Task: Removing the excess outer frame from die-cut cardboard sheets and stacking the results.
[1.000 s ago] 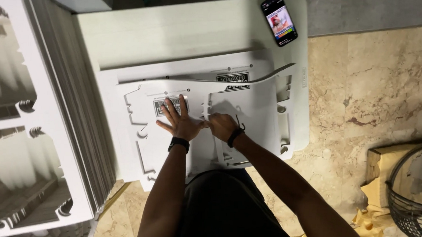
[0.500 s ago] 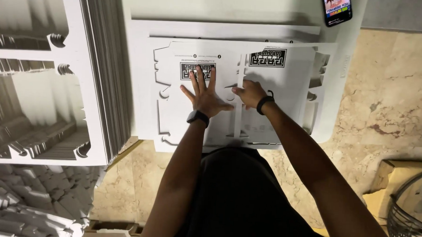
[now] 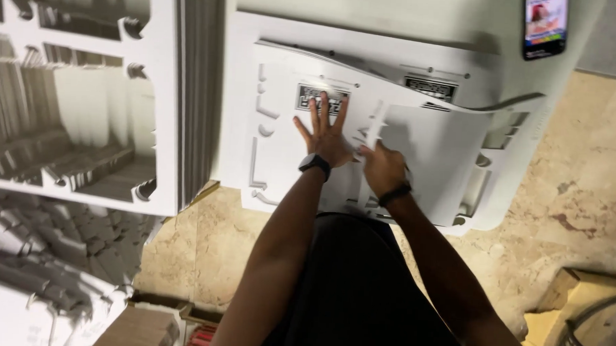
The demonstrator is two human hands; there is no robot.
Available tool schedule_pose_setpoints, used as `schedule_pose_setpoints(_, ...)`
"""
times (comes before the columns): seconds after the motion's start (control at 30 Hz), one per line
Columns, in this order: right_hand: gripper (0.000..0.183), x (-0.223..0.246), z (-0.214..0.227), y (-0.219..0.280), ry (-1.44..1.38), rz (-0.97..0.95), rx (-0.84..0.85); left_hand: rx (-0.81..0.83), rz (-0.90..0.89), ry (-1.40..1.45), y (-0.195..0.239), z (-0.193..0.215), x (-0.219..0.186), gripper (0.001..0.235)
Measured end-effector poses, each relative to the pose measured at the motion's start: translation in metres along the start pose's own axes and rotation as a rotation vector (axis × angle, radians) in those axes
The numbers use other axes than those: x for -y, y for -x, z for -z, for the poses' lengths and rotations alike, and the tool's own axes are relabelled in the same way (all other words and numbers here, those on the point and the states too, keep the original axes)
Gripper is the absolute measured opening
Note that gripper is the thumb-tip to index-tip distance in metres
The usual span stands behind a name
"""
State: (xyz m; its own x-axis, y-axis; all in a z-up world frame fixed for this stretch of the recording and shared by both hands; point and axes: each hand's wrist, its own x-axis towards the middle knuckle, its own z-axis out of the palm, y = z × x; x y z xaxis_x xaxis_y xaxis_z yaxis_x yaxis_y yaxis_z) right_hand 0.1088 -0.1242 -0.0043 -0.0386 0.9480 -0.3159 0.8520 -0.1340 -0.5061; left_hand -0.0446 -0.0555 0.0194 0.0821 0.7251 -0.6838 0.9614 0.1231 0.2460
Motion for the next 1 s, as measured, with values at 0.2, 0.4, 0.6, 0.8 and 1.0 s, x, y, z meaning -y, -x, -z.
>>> schedule_pose_setpoints(0.2, 0.047, -0.021, 0.051, 0.041, -0.094, -0.135, 0.033, -0.054, -0.03, -0.004, -0.006, -0.011, 0.012, 0.145)
schedule_pose_setpoints(0.4, 0.036, -0.019, 0.054, 0.006, -0.302, -0.104, 0.154, -0.235, -0.423, 0.028, -0.004, -0.043, 0.082, 0.076)
schedule_pose_setpoints(0.6, 0.037, -0.016, 0.056, -0.012, -0.356, -0.19, 0.192, -0.465, -0.027, -0.024, 0.011, 0.013, 0.169, 0.117)
schedule_pose_setpoints(0.8, 0.05, -0.028, 0.05, -0.043, -0.088, -0.166, 0.322, -0.201, -0.044, 0.072, -0.049, 0.001, 0.202, 0.092)
schedule_pose_setpoints(1.0, 0.048, -0.032, 0.035, -0.044, 0.059, -0.29, 0.282, -0.083, -0.052, 0.028, -0.004, 0.049, 0.18, 0.065)
